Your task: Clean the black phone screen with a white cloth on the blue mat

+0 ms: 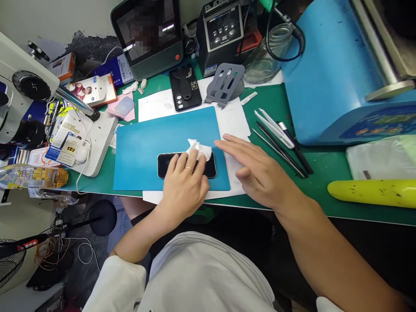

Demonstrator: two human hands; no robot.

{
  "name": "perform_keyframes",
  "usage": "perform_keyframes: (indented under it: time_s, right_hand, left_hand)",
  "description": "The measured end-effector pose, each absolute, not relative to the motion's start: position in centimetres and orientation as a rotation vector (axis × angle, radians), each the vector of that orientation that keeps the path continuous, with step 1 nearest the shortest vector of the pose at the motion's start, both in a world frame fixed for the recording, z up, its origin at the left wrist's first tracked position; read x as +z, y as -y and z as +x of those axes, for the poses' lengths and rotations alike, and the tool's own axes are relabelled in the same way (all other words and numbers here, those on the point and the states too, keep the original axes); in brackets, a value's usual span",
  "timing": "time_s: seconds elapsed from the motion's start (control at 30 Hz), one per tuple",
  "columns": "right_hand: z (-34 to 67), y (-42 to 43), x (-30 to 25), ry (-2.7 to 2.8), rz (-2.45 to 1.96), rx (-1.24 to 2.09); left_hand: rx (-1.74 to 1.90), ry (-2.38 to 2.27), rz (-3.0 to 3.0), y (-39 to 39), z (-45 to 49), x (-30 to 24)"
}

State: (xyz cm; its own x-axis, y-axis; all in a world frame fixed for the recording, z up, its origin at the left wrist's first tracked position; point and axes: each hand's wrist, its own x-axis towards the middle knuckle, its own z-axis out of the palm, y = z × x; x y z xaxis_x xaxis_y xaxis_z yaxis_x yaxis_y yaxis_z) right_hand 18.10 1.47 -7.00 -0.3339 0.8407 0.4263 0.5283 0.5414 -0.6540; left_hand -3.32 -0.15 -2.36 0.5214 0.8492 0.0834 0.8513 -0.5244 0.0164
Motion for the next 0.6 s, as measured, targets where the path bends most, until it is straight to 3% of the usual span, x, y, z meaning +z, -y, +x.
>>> perform_keyframes:
  time_s: [0.6]
  right_hand:
    - [18.0, -1.6, -7.0, 2.045, -1.177, 0.528]
  left_hand:
    - [-0.135, 1.579, -2.653, 1.5, -6.4, -1.6]
